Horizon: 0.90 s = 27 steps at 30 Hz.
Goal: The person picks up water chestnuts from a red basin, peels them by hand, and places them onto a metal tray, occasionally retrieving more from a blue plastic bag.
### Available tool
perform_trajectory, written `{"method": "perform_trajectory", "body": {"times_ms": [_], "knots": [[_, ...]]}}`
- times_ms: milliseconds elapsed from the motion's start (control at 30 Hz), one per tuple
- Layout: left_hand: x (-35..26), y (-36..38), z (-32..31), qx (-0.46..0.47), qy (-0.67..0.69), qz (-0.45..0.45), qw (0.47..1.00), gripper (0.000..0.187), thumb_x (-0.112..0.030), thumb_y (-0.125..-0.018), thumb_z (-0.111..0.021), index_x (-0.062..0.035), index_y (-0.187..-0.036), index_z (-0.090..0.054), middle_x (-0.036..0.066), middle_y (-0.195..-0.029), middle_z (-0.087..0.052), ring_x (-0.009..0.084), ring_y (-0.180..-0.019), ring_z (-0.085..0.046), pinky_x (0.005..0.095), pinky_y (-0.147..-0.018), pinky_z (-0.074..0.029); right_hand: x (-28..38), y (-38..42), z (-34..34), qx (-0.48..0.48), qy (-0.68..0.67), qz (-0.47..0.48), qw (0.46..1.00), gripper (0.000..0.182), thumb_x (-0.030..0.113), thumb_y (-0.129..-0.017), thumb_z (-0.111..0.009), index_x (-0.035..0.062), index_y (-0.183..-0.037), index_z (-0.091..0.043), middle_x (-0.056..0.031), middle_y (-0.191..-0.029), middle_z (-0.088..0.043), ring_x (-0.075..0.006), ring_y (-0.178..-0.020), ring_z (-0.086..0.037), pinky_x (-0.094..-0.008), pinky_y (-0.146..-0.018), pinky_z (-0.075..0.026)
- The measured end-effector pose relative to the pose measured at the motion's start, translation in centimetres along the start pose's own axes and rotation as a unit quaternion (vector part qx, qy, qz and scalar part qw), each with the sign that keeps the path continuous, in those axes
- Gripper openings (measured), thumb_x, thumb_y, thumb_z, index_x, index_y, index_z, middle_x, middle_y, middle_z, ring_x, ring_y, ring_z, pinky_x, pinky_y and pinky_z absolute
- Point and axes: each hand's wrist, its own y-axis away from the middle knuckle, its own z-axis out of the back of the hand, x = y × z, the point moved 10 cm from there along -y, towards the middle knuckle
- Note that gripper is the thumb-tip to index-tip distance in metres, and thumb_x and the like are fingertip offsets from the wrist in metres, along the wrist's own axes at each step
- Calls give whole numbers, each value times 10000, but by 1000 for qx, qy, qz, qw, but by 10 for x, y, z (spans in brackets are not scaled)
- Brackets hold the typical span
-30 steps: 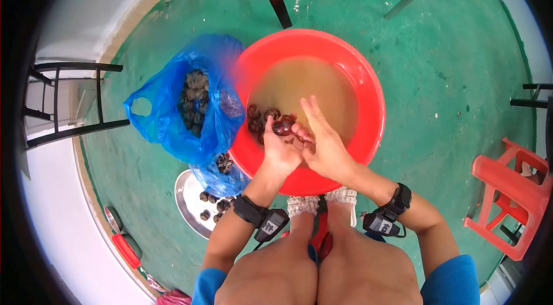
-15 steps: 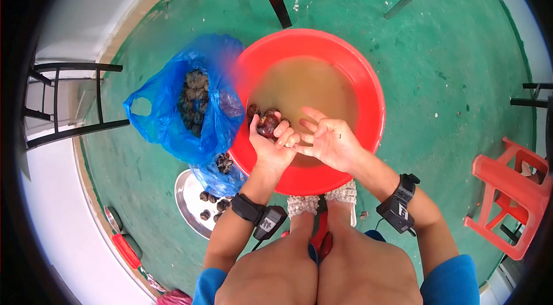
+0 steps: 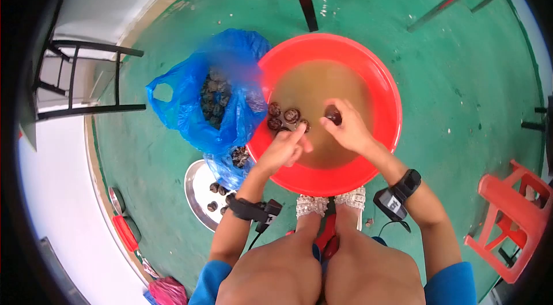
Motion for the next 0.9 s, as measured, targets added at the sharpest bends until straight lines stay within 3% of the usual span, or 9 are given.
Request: {"method": "perform_trajectory", "body": {"times_ms": [167, 233, 300, 367, 467, 600, 667, 733, 900], "knots": [[2, 69, 77, 112, 325, -98, 934, 390, -354, -860, -353, -131, -544, -298, -46, -388, -231, 61, -322, -195, 207, -339, -172, -122, -12, -28, 175, 364, -165, 900, 475, 168, -687, -551, 41, -1098, -349, -199, -1103, -376, -386, -965, -439, -399, -785, -429], [38, 88, 123, 6, 286, -56, 957, 354, -277, -837, -399, -135, -529, -296, -46, -396, -237, 63, -329, -183, 209, -337, -162, -155, -14, -22, 186, 429, -224, 855, 490, 175, -714, -525, 48, -1146, -330, -194, -1159, -354, -400, -1013, -417, -403, -783, -435], [96, 103, 172, -212, 122, 143, 959, 329, -193, -794, -438, -128, -496, -313, -50, -412, -237, 62, -333, -179, 209, -334, -153, -153, -14, -31, 188, 453, -244, 837, 490, 180, -728, -512, 54, -1165, -329, -189, -1178, -352, -402, -1028, -414, -403, -778, -438], [129, 99, 202, -311, 77, 138, 937, 246, -183, -783, -450, -93, -555, -420, -48, -419, -261, 65, -338, -218, 206, -340, -164, -155, 0, -44, 254, 458, -330, 785, 495, 205, -736, -512, 57, -1178, -347, -171, -1198, -353, -388, -1020, -437, -379, -791, -429], [154, 66, 235, -398, 87, 21, 913, 126, -159, -758, -456, -77, -805, -541, -6, -589, -448, 115, -518, -409, 247, -440, -292, -129, 28, -113, 476, 453, -110, 746, 502, 224, -730, -525, 64, -1179, -366, -154, -1154, -410, -353, -994, -471, -351, -796, -423], [129, 59, 244, -499, 8, -102, 861, 173, -76, -730, -464, -44, -862, -571, 41, -693, -562, 138, -570, -485, 277, -482, -361, -96, 32, -129, 448, 344, -68, 823, 469, 222, -719, -536, 65, -1144, -413, -160, -1099, -465, -309, -999, -479, -347, -808, -410], [132, 61, 255, -525, -80, -108, 840, 178, -50, -720, -463, -34, -854, -580, 53, -688, -571, 138, -567, -498, 277, -468, -370, -103, 12, -126, 304, 430, 49, 849, 442, 268, -738, -519, 58, -1119, -441, -170, -1051, -502, -300, -1005, -475, -379, -817, -400], [111, 70, 250, -547, -167, -116, 812, 185, -24, -711, -463, -23, -845, -590, 65, -683, -580, 138, -563, -511, 278, -454, -380, -113, 10, -111, 306, 457, -4, 835, 418, 296, -745, -509, 51, -1082, -472, -175, -1048, -504, -299, -997, -479, -385, -820, -397], [149, 58, 270, -531, -40, -67, 844, 67, -56, -708, -513, -23, -729, -567, 77, -628, -567, 130, -503, -520, 208, -387, -361, -121, 28, -103, 402, 415, -102, 809, 353, 326, -758, -478, 47, -961, -554, -179, -1007, -526, -301, -969, -493, -389, -807, -405]]}}
